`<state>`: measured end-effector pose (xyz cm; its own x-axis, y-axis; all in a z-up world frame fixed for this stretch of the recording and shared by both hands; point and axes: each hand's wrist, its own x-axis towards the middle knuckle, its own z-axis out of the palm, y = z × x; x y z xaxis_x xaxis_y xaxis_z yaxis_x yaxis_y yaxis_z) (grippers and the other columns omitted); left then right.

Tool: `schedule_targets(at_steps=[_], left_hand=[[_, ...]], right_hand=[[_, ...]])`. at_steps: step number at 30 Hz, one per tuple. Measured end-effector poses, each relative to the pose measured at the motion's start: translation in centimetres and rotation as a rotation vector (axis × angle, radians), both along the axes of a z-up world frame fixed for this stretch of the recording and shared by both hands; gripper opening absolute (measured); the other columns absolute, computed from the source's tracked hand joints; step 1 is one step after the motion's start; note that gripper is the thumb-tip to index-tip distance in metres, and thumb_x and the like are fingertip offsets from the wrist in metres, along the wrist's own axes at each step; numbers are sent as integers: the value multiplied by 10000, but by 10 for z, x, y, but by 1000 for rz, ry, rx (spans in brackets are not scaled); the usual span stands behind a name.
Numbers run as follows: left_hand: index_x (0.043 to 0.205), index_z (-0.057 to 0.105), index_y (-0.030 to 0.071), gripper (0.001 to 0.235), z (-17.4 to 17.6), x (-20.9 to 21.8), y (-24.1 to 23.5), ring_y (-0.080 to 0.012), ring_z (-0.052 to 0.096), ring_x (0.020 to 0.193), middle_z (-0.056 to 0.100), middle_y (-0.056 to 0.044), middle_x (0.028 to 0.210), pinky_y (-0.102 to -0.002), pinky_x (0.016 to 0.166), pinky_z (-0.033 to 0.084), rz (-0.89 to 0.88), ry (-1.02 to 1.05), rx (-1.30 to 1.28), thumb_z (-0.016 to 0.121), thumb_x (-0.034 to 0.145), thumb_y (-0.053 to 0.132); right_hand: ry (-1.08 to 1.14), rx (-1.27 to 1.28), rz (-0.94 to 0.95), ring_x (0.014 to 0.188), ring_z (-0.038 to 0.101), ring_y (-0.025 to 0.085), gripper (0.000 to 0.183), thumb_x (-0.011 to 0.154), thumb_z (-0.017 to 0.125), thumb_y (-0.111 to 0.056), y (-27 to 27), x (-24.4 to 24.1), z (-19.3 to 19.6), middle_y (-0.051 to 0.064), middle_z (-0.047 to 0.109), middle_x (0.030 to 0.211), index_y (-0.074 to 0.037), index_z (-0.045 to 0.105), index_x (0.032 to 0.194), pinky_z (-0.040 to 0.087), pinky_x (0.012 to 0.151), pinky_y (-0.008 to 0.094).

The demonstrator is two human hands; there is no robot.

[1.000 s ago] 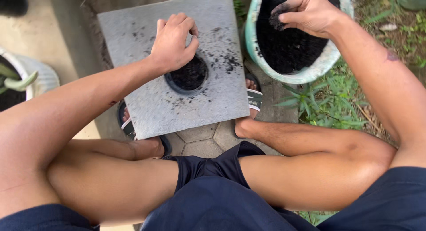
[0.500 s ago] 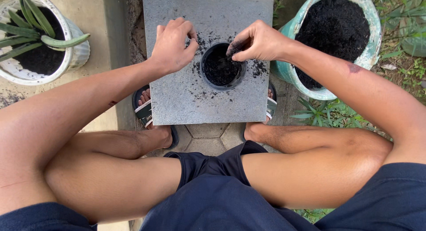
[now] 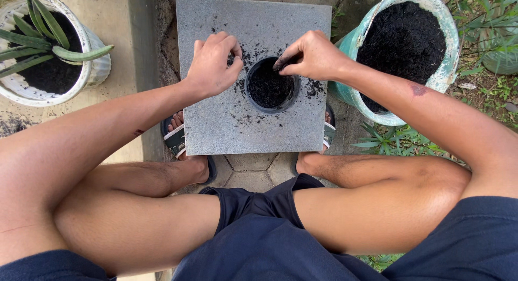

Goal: The person scoops soil from a large bucket and transfers it into a small black pot placed on a tile. The person repeatedly fills the pot by hand, occasionally pressing the soil down to compact it.

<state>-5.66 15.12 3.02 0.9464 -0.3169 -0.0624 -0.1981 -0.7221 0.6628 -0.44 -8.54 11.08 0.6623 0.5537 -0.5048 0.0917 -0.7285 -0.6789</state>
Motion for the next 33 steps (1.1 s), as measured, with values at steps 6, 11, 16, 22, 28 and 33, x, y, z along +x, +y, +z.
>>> schedule_targets(at_steps=[6,11,16,22,28,33], left_hand=[[855,569,118,81,-1,0,-4,-242,518,874,575,-55,884,-436,828,333,-4,23,13,495,866,148],[838,570,133,70,-1,2,-7,-222,517,863,583,-31,879,-430,840,335,-6,21,7,511,875,136],[833,573,141,70,-3,3,-9,-226,511,838,570,-22,864,-423,805,328,-1,-3,0,515,870,153],[829,566,137,71,0,3,-10,-230,507,839,570,-28,868,-433,825,330,-6,8,-4,505,865,147],[882,567,137,32,3,2,-4,-250,551,914,483,-18,865,-443,883,342,-59,40,-29,555,888,108],[887,543,149,20,0,2,-5,-257,548,936,479,-22,876,-447,895,342,-48,46,-44,556,887,134]], right_hand=[[-196,74,106,805,718,95,146,822,829,-150,-10,0,-24,52,763,895,-116,796,959,543,735,266],[-213,69,155,804,738,155,179,806,815,-76,-8,-2,-23,99,755,914,-67,779,982,591,790,282],[-367,110,247,730,710,124,215,786,870,-186,-15,1,-44,88,757,849,-51,797,937,512,600,290],[-365,71,347,790,750,261,206,862,744,-20,-10,-2,-48,160,744,971,6,740,1066,637,748,353],[-360,109,342,791,739,309,91,926,713,-74,-14,0,-45,181,752,898,-9,762,968,606,685,348],[-364,58,361,786,742,248,147,1006,624,-100,-11,0,-59,181,750,942,-25,750,1019,598,756,298]])
